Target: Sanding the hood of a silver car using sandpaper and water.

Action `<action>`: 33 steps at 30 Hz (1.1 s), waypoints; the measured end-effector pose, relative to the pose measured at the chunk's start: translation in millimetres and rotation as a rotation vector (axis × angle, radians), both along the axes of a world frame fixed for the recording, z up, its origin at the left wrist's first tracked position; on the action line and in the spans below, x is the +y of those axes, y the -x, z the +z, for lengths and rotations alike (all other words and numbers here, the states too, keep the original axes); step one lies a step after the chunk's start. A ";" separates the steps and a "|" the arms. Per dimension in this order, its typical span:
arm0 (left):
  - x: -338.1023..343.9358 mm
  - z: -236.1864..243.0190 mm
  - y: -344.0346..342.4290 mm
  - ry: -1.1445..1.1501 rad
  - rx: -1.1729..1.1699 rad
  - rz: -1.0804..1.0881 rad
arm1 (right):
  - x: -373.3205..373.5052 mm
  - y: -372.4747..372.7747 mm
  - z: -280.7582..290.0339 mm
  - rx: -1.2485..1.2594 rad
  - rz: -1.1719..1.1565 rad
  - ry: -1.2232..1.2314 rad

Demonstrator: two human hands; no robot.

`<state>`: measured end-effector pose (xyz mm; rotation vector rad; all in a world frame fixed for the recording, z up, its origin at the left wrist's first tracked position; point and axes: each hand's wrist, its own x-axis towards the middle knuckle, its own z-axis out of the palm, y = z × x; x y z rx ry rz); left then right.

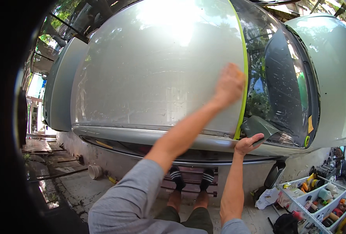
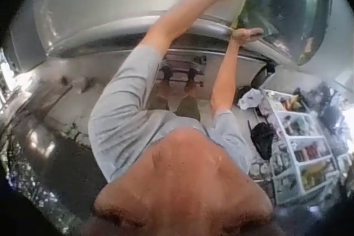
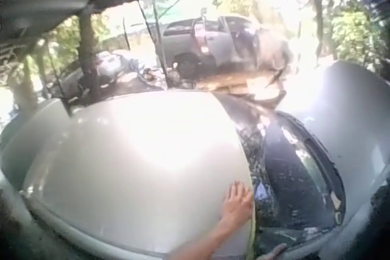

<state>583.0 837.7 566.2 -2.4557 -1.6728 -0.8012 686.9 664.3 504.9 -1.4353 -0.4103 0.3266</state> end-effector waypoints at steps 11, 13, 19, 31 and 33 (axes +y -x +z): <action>-81.5 56.4 352.7 -0.034 0.085 0.483 | -4.0 0.5 34.0 0.276 -0.063 0.067; -54.6 41.2 465.3 -0.117 0.038 0.588 | -23.4 -46.0 -50.8 -0.070 0.040 -0.019; 77.1 41.0 356.5 -0.054 -0.028 0.674 | -54.9 -45.9 -81.4 -0.701 -0.113 0.445; 30.7 34.8 73.4 0.061 -0.072 -0.372 | -41.9 -49.0 -54.2 -0.398 -0.135 0.279; 70.3 38.3 189.9 0.000 0.074 -0.078 | -50.8 -37.2 -47.7 -0.883 -0.216 0.497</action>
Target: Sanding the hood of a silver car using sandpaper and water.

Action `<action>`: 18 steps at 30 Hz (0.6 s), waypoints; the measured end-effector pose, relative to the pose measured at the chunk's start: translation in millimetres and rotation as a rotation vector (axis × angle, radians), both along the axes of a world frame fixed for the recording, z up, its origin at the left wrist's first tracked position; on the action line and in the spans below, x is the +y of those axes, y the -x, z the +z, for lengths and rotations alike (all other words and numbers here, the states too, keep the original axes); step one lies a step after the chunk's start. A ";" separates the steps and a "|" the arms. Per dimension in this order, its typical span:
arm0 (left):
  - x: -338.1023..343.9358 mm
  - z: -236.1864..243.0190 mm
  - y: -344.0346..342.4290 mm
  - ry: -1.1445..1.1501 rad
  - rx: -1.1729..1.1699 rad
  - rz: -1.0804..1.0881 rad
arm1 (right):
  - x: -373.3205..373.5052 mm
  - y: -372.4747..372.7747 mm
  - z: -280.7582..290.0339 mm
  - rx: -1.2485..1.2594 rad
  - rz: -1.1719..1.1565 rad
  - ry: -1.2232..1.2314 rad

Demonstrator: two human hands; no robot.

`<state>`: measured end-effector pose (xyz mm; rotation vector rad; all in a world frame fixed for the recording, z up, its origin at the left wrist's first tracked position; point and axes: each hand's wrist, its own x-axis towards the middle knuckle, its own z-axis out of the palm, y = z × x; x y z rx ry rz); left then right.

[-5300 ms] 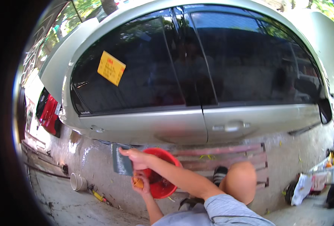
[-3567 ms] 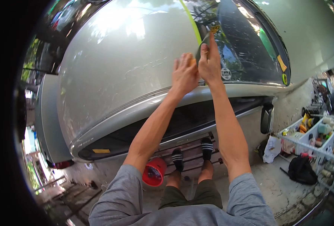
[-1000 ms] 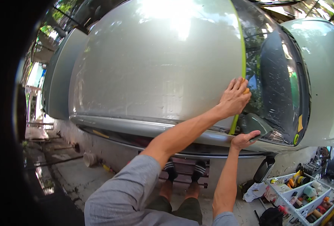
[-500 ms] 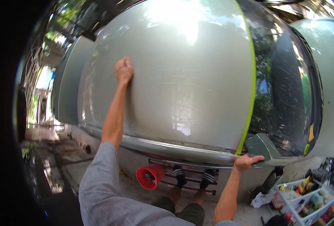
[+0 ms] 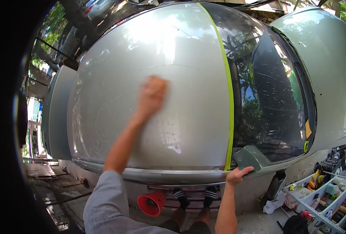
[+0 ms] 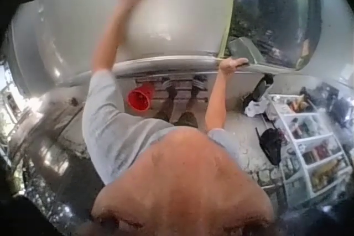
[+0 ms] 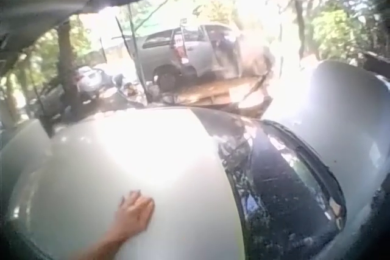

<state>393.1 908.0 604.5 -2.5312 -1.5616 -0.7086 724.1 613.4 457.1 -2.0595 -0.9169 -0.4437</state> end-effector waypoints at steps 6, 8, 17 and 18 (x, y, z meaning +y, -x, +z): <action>171.7 10.4 227.0 -0.009 0.186 0.922 | -45.2 21.0 -38.5 0.138 0.210 0.116; 233.7 9.3 156.0 0.074 0.150 0.804 | -37.8 23.5 -21.2 0.076 0.223 0.131; 202.5 -27.5 -207.0 -0.021 -0.075 -0.184 | -65.9 15.1 -64.2 0.055 0.072 0.348; 177.3 -33.5 -213.4 -0.038 -0.088 -0.404 | -58.8 16.0 -56.8 0.062 0.065 0.343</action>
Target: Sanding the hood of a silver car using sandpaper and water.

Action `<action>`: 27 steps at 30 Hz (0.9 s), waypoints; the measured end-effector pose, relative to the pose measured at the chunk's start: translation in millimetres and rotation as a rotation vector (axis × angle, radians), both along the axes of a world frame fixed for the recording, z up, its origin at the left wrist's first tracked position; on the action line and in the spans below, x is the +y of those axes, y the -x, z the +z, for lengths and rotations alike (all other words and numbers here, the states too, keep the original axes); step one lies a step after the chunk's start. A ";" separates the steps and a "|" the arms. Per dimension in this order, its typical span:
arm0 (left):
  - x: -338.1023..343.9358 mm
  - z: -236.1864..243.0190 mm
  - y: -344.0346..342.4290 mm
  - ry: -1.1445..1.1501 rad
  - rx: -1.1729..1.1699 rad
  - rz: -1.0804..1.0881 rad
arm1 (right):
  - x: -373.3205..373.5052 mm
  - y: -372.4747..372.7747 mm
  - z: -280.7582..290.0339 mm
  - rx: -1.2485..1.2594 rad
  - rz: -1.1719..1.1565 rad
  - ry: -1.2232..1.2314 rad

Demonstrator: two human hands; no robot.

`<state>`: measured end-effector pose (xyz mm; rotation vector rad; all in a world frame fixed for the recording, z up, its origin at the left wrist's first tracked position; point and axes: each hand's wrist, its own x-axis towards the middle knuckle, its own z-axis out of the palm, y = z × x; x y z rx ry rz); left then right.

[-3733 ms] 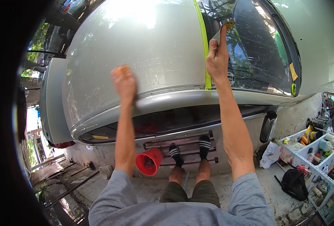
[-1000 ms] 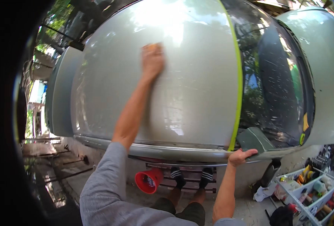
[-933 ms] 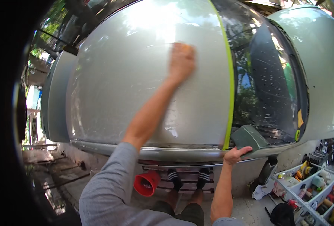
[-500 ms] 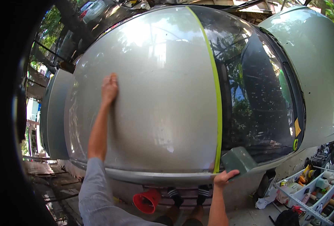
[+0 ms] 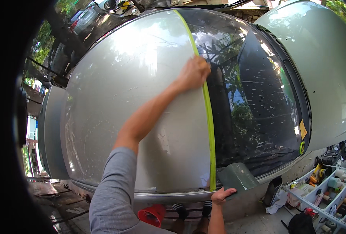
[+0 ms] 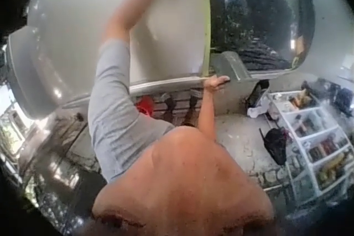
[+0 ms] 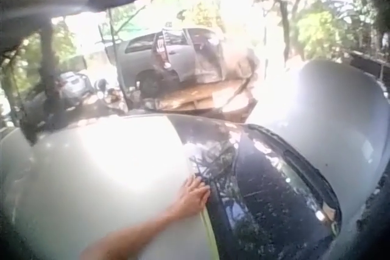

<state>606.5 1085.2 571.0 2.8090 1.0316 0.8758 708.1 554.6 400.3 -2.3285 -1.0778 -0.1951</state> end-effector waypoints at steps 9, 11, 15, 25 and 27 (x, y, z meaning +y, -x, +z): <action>141.8 18.5 126.9 -0.034 0.140 0.908 | 21.5 17.9 34.4 -0.355 0.054 0.112; 126.4 31.0 79.0 0.088 0.322 0.692 | 15.3 1.7 33.9 -0.201 0.093 -0.006; 55.6 16.3 41.9 0.192 0.208 0.109 | 33.8 8.9 53.7 -0.419 0.141 -0.039; -96.5 56.6 473.9 0.002 -0.002 0.977 | 39.7 -7.2 55.6 -0.481 0.097 -0.164; -125.4 58.2 571.3 0.036 0.004 1.358 | 50.9 1.4 58.7 -0.539 0.094 -0.152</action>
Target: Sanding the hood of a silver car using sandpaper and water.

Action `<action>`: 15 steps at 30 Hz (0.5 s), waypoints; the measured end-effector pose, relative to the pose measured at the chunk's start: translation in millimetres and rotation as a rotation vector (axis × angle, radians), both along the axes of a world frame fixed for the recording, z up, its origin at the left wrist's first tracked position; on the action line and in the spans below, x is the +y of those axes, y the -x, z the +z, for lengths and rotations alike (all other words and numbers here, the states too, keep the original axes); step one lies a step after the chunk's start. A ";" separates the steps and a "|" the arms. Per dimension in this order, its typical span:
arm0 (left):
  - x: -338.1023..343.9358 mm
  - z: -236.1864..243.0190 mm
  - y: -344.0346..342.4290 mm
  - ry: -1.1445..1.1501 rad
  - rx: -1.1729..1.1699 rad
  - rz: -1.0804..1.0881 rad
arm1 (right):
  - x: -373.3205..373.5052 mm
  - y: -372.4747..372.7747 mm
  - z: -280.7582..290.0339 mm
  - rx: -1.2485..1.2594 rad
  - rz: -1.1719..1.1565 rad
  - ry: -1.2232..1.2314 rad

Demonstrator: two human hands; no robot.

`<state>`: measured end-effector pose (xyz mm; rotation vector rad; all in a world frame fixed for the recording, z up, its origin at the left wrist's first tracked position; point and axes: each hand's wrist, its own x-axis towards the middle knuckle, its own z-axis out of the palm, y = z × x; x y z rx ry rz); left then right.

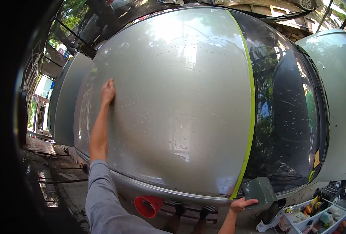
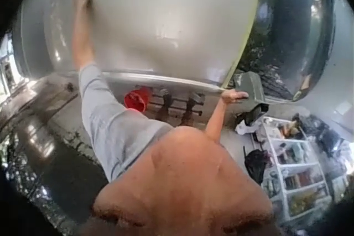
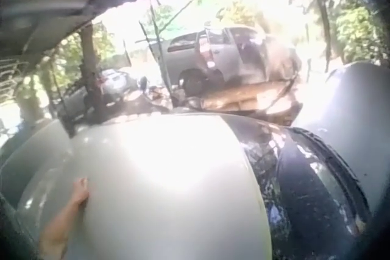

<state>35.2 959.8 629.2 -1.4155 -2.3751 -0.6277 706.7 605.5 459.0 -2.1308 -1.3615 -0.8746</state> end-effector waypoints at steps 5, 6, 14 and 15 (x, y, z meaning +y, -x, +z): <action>46.7 -26.2 -116.1 -0.081 0.082 -0.191 | -16.9 -27.3 -30.8 0.146 0.249 0.012; 63.4 -33.3 -177.2 -0.189 0.055 -0.397 | -14.3 -34.6 -36.6 0.317 0.392 -0.079; -80.0 -27.8 -467.6 -0.208 -0.261 -1.298 | 74.6 27.9 105.2 0.964 0.425 -0.166; -90.5 -17.0 -464.3 -0.183 -0.300 -1.220 | 81.4 38.2 124.8 0.827 0.539 0.038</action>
